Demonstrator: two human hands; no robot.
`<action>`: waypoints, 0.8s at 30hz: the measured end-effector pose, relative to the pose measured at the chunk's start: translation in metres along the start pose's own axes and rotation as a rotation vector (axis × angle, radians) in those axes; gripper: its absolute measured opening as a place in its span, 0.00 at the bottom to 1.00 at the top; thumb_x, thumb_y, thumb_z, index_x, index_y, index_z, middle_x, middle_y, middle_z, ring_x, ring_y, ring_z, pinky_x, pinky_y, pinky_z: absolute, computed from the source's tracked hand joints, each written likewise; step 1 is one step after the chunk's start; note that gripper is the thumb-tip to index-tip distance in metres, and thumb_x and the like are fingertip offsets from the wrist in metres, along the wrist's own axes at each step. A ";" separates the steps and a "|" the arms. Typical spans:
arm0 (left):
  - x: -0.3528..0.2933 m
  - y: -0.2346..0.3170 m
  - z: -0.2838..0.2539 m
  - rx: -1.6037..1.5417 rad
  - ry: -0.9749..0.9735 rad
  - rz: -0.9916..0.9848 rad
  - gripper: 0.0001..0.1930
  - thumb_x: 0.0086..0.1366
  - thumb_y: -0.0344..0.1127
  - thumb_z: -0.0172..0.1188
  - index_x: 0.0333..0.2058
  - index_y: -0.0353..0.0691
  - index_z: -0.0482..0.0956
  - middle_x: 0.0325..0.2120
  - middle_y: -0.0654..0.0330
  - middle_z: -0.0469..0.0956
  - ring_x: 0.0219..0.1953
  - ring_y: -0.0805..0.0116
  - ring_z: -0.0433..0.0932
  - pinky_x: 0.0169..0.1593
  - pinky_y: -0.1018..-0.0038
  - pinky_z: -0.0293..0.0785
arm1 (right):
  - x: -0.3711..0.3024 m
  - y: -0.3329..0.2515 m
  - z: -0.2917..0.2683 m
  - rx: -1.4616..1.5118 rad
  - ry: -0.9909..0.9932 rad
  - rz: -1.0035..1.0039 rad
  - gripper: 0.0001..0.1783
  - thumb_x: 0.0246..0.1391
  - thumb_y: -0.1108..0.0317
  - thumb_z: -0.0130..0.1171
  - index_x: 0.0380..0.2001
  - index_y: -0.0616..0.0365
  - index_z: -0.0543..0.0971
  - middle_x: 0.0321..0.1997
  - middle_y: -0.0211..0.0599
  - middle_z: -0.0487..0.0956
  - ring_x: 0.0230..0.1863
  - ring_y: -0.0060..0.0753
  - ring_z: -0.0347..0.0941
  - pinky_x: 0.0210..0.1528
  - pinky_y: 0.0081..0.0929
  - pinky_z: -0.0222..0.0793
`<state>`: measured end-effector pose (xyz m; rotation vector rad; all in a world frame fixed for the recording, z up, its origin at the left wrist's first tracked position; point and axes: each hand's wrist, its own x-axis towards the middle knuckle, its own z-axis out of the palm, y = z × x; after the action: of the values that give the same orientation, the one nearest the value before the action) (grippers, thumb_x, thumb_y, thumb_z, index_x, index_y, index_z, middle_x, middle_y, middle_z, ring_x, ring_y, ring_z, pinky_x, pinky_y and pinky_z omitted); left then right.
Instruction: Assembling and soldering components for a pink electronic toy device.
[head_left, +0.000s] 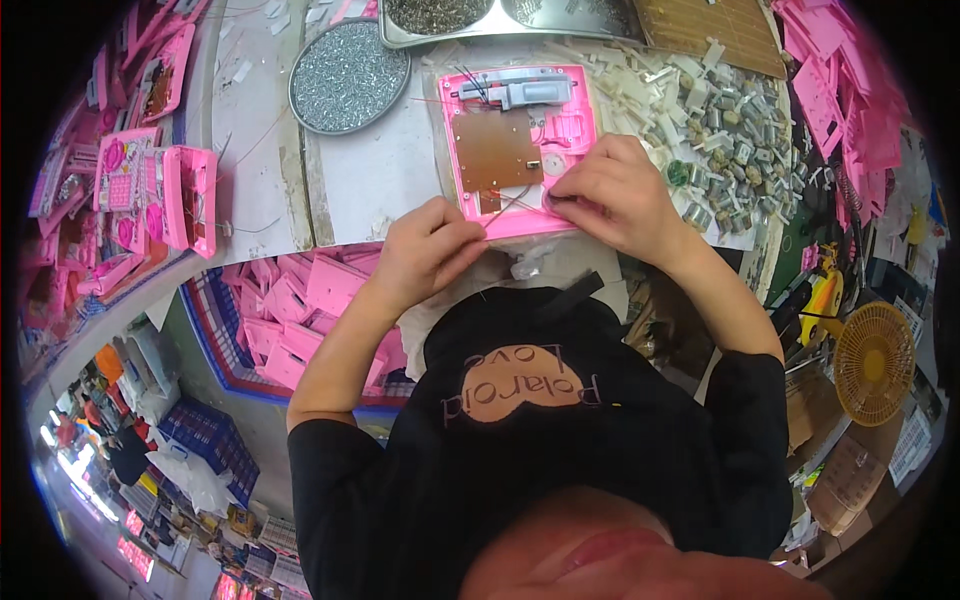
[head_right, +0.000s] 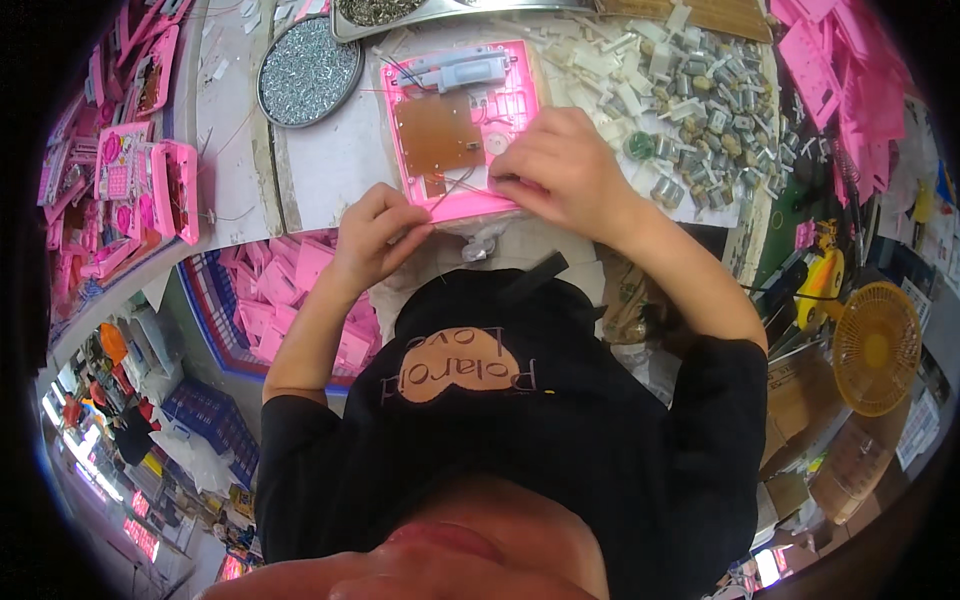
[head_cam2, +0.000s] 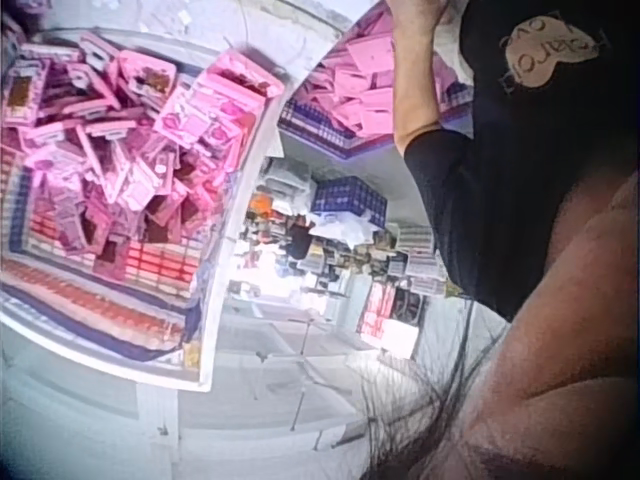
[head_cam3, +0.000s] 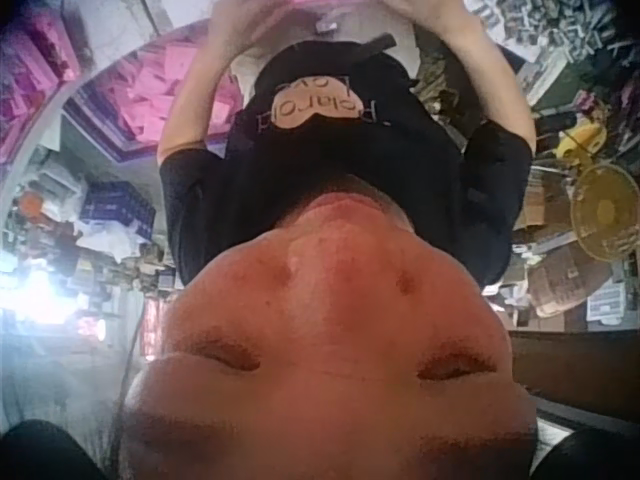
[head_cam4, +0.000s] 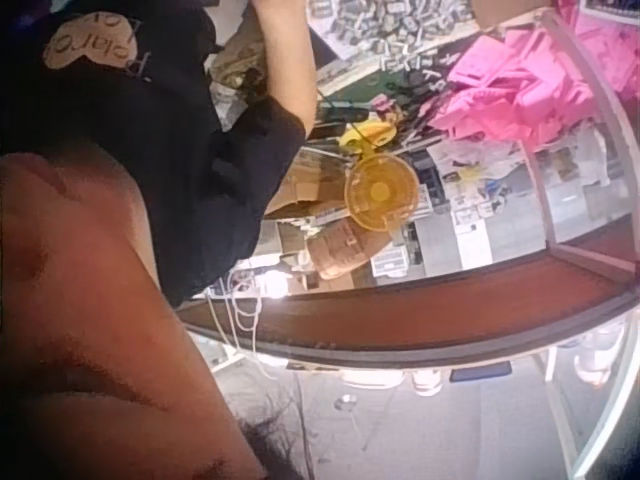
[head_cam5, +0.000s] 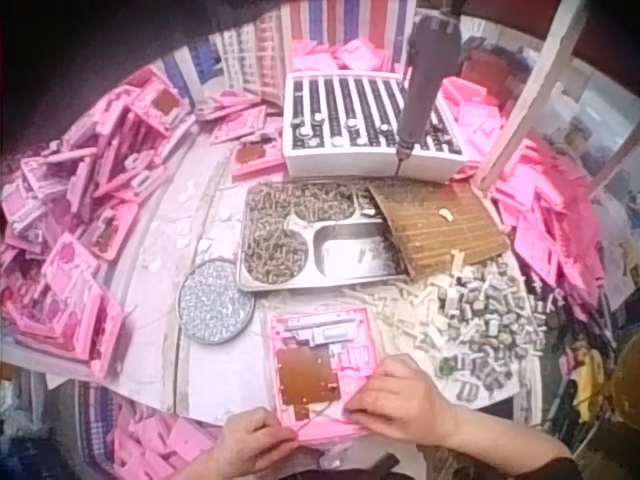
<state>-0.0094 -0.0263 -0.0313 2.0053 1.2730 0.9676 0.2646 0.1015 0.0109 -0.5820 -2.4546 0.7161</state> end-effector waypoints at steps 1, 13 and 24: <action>0.000 0.001 0.000 0.008 -0.001 0.005 0.10 0.56 0.29 0.73 0.36 0.41 0.83 0.27 0.59 0.75 0.27 0.60 0.78 0.30 0.67 0.75 | 0.000 -0.001 0.005 -0.040 0.001 -0.058 0.15 0.43 0.71 0.75 0.37 0.55 0.85 0.38 0.32 0.82 0.40 0.41 0.74 0.46 0.36 0.71; 0.002 0.005 0.001 0.029 0.020 0.005 0.10 0.55 0.28 0.74 0.36 0.41 0.83 0.27 0.59 0.75 0.27 0.60 0.78 0.29 0.68 0.74 | -0.005 0.025 0.010 0.022 0.013 -0.182 0.15 0.41 0.64 0.76 0.36 0.49 0.87 0.41 0.24 0.82 0.46 0.40 0.74 0.47 0.37 0.71; 0.035 0.032 -0.038 0.032 -0.301 -0.130 0.08 0.60 0.34 0.70 0.37 0.41 0.83 0.30 0.57 0.78 0.29 0.55 0.80 0.33 0.64 0.77 | 0.015 0.074 -0.052 -0.600 0.009 0.330 0.12 0.49 0.64 0.68 0.38 0.54 0.84 0.40 0.39 0.82 0.45 0.47 0.76 0.46 0.42 0.75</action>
<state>-0.0141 -0.0030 0.0244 1.9753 1.2378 0.5624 0.3022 0.1849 0.0110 -1.2282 -2.5832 0.0671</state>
